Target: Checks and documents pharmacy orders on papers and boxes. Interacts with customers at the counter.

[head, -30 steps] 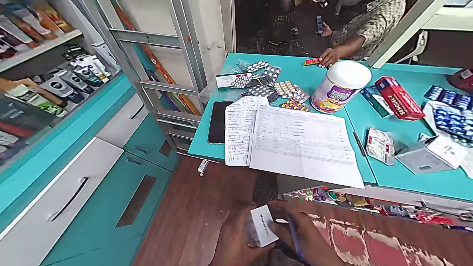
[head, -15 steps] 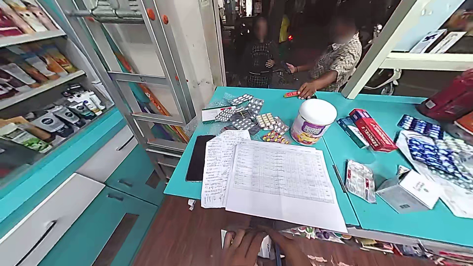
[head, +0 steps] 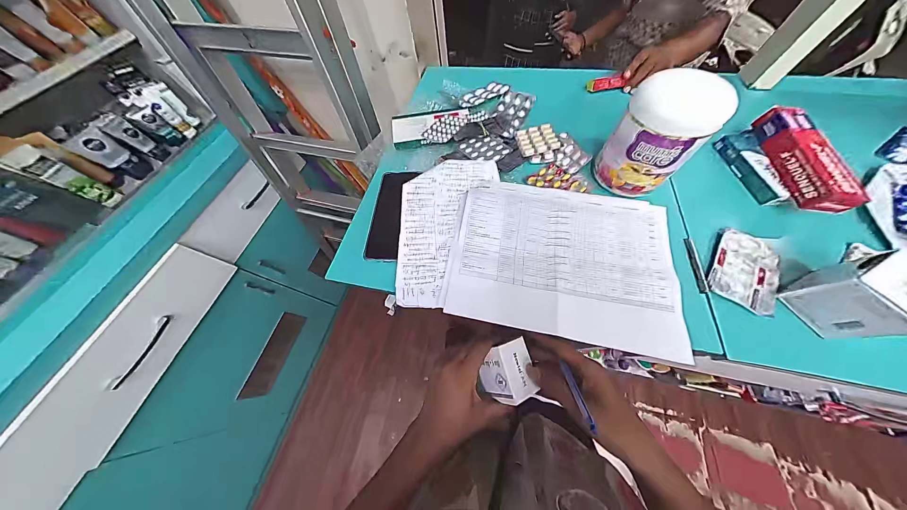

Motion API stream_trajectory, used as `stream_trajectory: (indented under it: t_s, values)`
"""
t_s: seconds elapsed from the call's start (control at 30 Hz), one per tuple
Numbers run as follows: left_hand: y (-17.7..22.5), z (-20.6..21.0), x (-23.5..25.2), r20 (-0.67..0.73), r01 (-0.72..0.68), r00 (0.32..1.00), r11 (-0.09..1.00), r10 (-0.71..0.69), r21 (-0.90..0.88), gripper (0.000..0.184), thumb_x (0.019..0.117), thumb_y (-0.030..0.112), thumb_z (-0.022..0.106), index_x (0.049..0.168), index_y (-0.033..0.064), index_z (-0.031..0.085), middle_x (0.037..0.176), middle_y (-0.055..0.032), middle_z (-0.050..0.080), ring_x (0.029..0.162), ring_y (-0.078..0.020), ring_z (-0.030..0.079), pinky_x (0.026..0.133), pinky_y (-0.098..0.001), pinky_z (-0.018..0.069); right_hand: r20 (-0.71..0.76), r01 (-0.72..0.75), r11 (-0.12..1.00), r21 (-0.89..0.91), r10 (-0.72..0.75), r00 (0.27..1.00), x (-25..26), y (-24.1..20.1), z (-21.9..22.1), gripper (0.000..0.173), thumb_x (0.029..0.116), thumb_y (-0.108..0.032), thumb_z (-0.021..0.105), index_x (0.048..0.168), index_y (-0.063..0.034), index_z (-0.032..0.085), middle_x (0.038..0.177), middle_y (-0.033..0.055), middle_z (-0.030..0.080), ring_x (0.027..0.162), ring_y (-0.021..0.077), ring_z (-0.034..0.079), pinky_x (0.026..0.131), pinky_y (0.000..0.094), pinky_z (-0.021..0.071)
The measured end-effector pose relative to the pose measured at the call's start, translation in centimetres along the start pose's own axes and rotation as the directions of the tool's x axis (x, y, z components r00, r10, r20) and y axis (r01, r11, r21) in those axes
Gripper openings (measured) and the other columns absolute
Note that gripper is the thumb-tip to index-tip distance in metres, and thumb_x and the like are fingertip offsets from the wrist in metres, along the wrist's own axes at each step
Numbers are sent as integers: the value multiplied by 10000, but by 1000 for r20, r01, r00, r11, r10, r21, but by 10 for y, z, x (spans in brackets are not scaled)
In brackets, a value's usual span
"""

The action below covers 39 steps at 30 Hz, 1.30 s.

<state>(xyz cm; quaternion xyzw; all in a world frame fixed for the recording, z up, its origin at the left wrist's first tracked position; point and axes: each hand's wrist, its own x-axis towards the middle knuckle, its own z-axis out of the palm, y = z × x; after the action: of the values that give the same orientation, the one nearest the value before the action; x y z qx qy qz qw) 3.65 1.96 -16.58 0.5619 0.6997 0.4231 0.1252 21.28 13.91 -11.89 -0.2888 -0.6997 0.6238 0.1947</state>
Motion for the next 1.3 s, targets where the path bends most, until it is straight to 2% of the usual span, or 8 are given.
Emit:
stream_trajectory:
  t_s: [0.17,0.43,0.7,0.83,0.93,1.03,1.2,1.3]
  values:
    - [-6,3,6,2,21,1000,998,-21,-64,707,672,448,873,1174,-25,715,1090,-161,755,959,-266,753,814,-477,616,-40,31,998,-51,-33,999,3,1,8,445,934,-130,702,1335,33,601,1184,50,744,1055,54,714,927,231,595]
    - [-16,-21,11,278,207,959,782,-45,-587,803,742,328,896,1324,-105,551,1218,-107,698,1141,-16,638,1013,-226,518,160,-7,990,140,-15,987,-1,5,-4,803,836,-222,836,1490,33,447,1447,64,603,1324,133,588,1059,306,552]
    - [1,-11,7,100,-124,989,980,109,153,750,641,450,861,1319,182,685,1187,-145,692,1036,-328,676,850,-561,514,-44,-121,984,131,127,991,-3,19,37,752,850,-234,803,1441,73,454,1234,41,697,1079,25,679,935,220,577]
    - [-9,-35,-9,-36,-16,999,950,29,311,829,708,666,768,1387,209,639,1262,-121,684,1098,-325,652,909,-607,456,-89,-273,715,644,424,901,-3,32,24,551,908,-234,710,1353,12,499,1133,153,730,950,277,758,800,444,660]
    - [-22,-49,-26,8,100,995,986,-100,-137,984,756,525,844,1495,-5,467,1476,-140,564,1368,-186,533,1135,-412,436,38,-310,467,828,506,862,-8,42,13,375,956,-288,663,1244,-61,587,1105,159,755,949,300,766,801,464,655]
    - [-20,-26,-32,20,85,995,710,-100,-699,929,774,254,893,1489,-42,380,1461,-91,562,1299,-102,578,1103,-295,502,210,-461,416,784,521,827,-10,45,20,345,1029,-285,528,1257,-38,606,1140,165,748,1010,293,751,877,450,634]
    - [-2,-20,-23,-173,70,967,847,-188,-528,775,711,290,931,1298,-37,544,1184,-32,712,1092,-13,671,968,-208,564,-20,-299,929,221,310,950,-3,45,27,494,996,-220,609,1424,12,523,1265,55,686,1095,97,687,929,271,590]
    - [0,-19,-21,-209,89,969,978,-128,-189,780,691,446,905,1227,-42,619,1115,-111,741,1051,-92,702,934,-267,573,-65,-65,997,31,67,996,-3,29,22,503,987,-234,644,1399,37,547,1258,48,711,1128,74,684,975,246,566]
